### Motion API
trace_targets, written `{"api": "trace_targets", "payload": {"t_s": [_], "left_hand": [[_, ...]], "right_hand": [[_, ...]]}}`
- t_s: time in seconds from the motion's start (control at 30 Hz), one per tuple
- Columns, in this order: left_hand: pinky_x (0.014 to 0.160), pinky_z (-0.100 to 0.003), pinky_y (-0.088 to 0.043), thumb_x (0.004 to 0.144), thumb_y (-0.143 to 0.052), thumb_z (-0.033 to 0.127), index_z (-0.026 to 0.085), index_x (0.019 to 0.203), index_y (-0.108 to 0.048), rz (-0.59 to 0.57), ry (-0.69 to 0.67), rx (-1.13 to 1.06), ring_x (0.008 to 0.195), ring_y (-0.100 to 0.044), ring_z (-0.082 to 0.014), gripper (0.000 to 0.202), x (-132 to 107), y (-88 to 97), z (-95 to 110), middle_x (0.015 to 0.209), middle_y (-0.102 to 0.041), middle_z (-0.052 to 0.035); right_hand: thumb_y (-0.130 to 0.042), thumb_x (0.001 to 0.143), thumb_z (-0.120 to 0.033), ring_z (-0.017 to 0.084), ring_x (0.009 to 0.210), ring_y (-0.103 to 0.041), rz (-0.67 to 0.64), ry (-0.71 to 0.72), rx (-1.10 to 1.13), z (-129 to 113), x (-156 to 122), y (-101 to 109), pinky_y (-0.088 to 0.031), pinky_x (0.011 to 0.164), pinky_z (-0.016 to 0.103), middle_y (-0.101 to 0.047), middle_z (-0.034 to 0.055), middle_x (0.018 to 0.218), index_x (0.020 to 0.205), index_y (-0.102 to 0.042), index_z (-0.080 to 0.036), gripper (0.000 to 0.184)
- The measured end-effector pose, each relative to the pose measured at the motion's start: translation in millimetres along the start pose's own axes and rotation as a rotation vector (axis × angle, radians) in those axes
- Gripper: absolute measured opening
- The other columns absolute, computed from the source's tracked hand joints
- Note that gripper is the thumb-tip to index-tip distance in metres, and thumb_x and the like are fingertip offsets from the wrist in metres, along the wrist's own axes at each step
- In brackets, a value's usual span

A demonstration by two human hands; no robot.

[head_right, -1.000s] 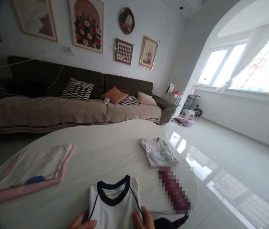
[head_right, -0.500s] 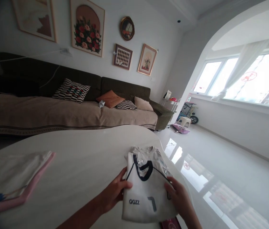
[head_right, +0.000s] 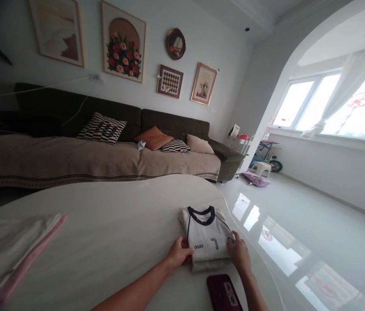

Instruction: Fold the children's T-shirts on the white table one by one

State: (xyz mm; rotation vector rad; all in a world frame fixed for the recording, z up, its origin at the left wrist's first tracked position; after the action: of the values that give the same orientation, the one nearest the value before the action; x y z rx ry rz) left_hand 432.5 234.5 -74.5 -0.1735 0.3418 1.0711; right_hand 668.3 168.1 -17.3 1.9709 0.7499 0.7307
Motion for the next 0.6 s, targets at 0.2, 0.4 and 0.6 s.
{"api": "trace_targets", "payload": {"t_s": [0.2,0.4,0.6], "left_hand": [[0.044,-0.019,-0.034,0.065,-0.059,0.014,0.013,0.092,-0.051,-0.155,-0.078,0.08,0.046,-0.05,-0.0085,0.028,-24.0,7.7,4.3,0.06,-0.055,0.004],[0.058,-0.021,-0.04,0.066,-0.059,0.019,0.015,0.085,-0.062,-0.147,-0.264,0.226,0.061,-0.055,-0.0107,0.02,-97.9,127.8,2.0,0.064,-0.06,0.0026],[0.08,-0.021,-0.042,0.08,-0.045,0.019,0.018,0.098,-0.059,0.543,-0.388,0.783,0.087,-0.058,-0.0123,0.023,-195.0,338.0,22.6,0.093,-0.065,-0.0031]], "right_hand": [[-0.028,0.084,-0.048,0.029,0.131,-0.021,0.057,0.308,-0.206,-71.0,-46.5,-28.7,-0.03,0.097,0.05,-0.024,0.0066,0.144,0.134,-0.028,-0.031,0.053],[-0.026,0.086,-0.046,0.033,0.128,-0.028,-0.219,0.374,-0.298,-71.3,-65.5,-75.7,-0.038,0.087,0.057,-0.034,0.0056,0.14,0.133,-0.029,-0.036,0.048],[-0.029,0.077,-0.007,0.032,0.122,-0.037,-0.21,0.64,-0.508,-93.0,-92.1,-91.9,-0.029,0.097,0.056,-0.044,0.0062,0.133,0.109,-0.061,-0.026,0.049]]}}
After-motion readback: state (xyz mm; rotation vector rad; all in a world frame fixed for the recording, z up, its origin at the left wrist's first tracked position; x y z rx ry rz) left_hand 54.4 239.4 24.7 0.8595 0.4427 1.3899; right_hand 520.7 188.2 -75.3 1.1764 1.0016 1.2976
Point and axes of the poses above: each hand's wrist, its own x-axis towards the middle knuckle, its own y-axis out of the back of the hand, z = x × y, the point moved 8 cm from there along x, towards the middle knuckle
